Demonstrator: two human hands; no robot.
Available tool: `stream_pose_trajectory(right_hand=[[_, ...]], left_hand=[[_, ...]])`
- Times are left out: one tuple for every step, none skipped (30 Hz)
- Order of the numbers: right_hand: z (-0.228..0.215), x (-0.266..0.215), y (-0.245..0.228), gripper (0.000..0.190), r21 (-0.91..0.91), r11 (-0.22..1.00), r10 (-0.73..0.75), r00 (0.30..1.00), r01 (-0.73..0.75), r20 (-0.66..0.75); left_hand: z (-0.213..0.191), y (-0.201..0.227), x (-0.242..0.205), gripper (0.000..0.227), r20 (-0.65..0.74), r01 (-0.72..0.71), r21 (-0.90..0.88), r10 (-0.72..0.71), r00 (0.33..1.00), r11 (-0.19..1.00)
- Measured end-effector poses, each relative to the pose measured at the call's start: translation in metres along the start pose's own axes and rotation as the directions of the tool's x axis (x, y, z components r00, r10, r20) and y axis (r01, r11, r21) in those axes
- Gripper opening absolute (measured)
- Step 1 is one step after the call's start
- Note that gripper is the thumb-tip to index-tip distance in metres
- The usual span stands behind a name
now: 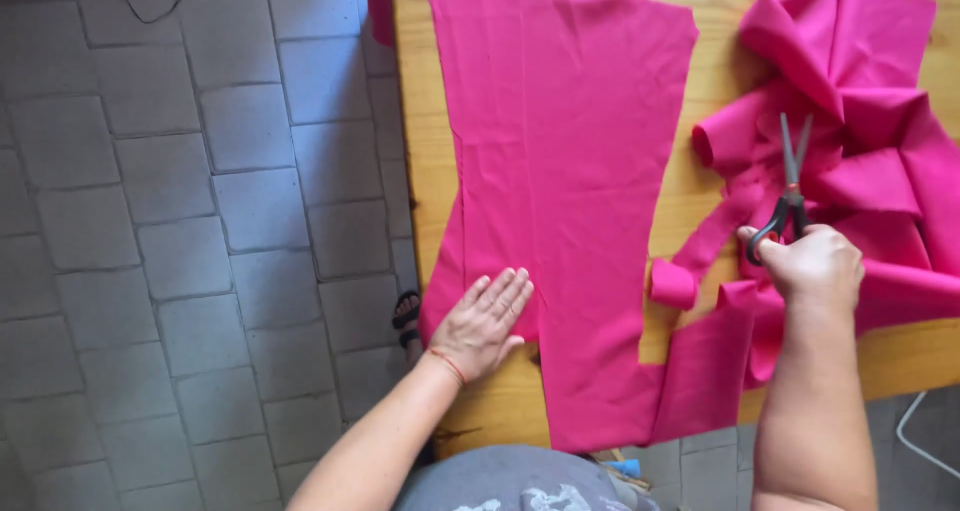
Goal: The person uses scissors to cut a large piece of pink fabric laid out on a wooden table. They trim the edges and cut a strip from the main piece, then smooth and fold the fabric on the table.
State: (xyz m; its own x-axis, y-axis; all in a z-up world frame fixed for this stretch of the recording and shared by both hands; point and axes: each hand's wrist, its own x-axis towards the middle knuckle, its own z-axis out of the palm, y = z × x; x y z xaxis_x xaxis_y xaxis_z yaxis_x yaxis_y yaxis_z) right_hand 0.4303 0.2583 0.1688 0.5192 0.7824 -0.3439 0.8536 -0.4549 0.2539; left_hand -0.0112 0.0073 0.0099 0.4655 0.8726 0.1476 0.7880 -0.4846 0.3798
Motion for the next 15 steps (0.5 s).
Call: stream_pose_trajectory(right_hand=[[0.009,0.011,0.015,0.085,0.002,1.000,0.005,1.000,-0.005,0.006],[0.020,0.019,0.031,0.089,-0.029,0.999,0.034,0.999,-0.034,0.015],[0.031,0.027,0.047,0.094,-0.060,0.996,0.063,0.998,-0.062,0.024],[0.044,0.036,0.059,0.094,-0.057,0.996,0.064,0.998,-0.063,0.027],[0.056,0.045,0.069,0.091,-0.012,1.000,0.020,1.000,-0.020,0.018],[0.070,0.052,0.081,0.089,0.030,0.999,-0.023,1.000,0.022,0.011],[0.085,0.051,0.091,0.089,0.031,0.999,-0.021,1.000,0.021,0.018],[0.097,0.052,0.097,0.079,0.130,0.990,-0.047,0.993,0.061,-0.110],[0.109,0.053,0.103,0.074,0.223,0.969,-0.056,0.970,0.110,-0.238],[0.112,0.040,0.101,0.074,0.226,0.968,-0.054,0.970,0.109,-0.237],[0.114,0.026,0.100,0.071,0.170,0.964,-0.129,0.918,0.204,-0.375],[0.116,0.013,0.096,0.068,0.101,0.951,-0.206,0.841,0.293,-0.500],[0.117,-0.004,0.085,0.068,0.103,0.950,-0.206,0.841,0.294,-0.500],[0.120,-0.024,0.075,0.053,0.049,0.881,-0.357,0.731,0.470,-0.582],[0.122,-0.044,0.065,0.040,-0.021,0.781,-0.487,0.587,0.625,-0.647]], left_hand=[[0.000,-0.002,0.002,0.101,0.007,-0.005,-0.001,0.005,1.000,1.000],[-0.001,-0.001,0.001,0.100,0.003,-0.006,0.011,0.006,1.000,1.000],[-0.002,0.000,-0.001,0.098,-0.001,-0.007,0.023,0.007,1.000,1.000],[-0.002,-0.001,0.000,0.098,0.003,-0.009,0.026,0.009,1.000,1.000],[-0.001,-0.002,0.001,0.098,0.000,-0.011,0.051,0.011,1.000,0.999],[-0.002,-0.001,0.000,0.097,-0.001,-0.012,0.072,0.012,1.000,0.997],[-0.001,0.001,-0.002,0.097,0.006,-0.013,0.072,0.013,1.000,0.997],[0.000,0.001,-0.002,0.097,0.016,-0.013,0.098,0.012,1.000,0.995],[0.000,-0.001,-0.001,0.097,0.026,-0.014,0.123,0.011,1.000,0.992],[0.000,0.000,-0.001,0.097,0.027,-0.016,0.125,0.013,1.000,0.992],[-0.001,0.000,-0.002,0.096,0.027,-0.016,0.118,0.013,1.000,0.993],[-0.001,-0.001,-0.002,0.095,0.027,-0.013,0.112,0.010,1.000,0.994],[-0.001,-0.002,-0.001,0.095,0.028,-0.013,0.114,0.010,1.000,0.993],[0.000,-0.001,-0.001,0.095,0.032,-0.013,0.121,0.010,0.999,0.993],[0.001,-0.001,-0.001,0.094,0.036,-0.013,0.129,0.009,0.999,0.992]])
